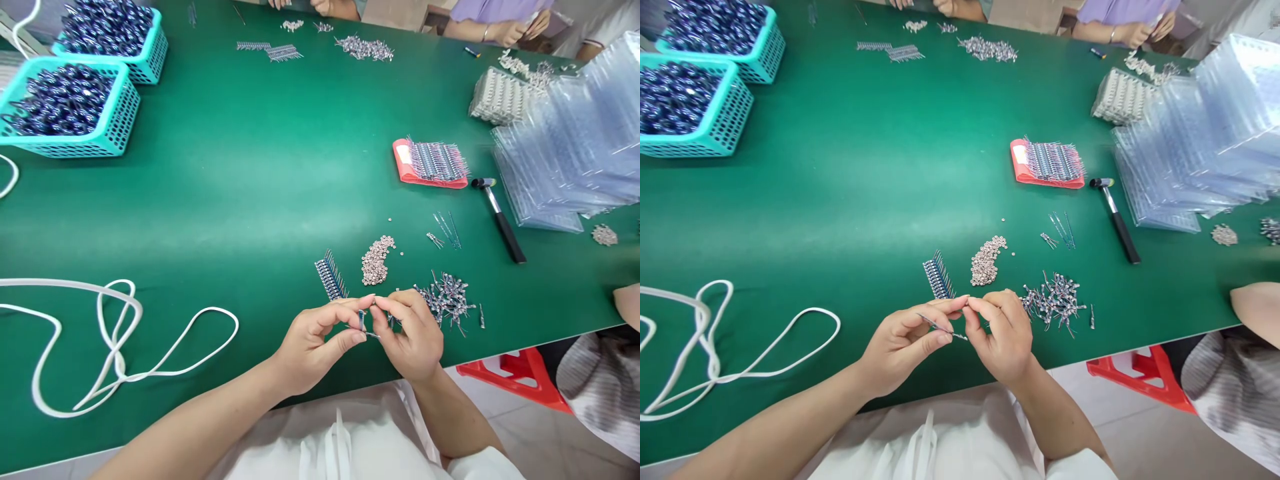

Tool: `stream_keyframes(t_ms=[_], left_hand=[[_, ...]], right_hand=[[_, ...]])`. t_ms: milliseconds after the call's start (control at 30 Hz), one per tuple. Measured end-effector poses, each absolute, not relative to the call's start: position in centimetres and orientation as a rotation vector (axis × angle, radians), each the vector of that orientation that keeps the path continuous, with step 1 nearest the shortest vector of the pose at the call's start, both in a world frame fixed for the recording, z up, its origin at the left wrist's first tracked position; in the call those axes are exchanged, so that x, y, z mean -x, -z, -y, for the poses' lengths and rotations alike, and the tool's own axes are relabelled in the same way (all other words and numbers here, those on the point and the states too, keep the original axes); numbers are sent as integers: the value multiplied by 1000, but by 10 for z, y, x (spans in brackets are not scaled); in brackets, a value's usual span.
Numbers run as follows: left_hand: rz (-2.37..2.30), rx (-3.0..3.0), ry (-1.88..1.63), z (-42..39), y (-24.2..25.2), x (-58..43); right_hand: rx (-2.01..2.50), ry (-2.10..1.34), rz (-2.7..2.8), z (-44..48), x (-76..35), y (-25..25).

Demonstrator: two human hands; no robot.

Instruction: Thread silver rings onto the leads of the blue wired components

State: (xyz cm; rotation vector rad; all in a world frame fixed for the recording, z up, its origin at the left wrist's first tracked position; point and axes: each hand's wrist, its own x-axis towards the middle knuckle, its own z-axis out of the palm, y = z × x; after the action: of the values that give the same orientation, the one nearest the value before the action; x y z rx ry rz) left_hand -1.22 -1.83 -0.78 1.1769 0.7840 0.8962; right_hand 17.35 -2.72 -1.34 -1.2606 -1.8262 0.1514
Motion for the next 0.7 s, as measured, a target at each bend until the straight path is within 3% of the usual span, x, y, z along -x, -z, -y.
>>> stream_keyframes(t_ms=[400, 700], left_hand=[[-793, -1038, -880, 15, 4, 12], [-959, -872, -870, 9, 5, 10]], right_hand=[[1221, -257, 1764, 25, -174, 13], [1147, -645, 1688, 29, -180, 16]])
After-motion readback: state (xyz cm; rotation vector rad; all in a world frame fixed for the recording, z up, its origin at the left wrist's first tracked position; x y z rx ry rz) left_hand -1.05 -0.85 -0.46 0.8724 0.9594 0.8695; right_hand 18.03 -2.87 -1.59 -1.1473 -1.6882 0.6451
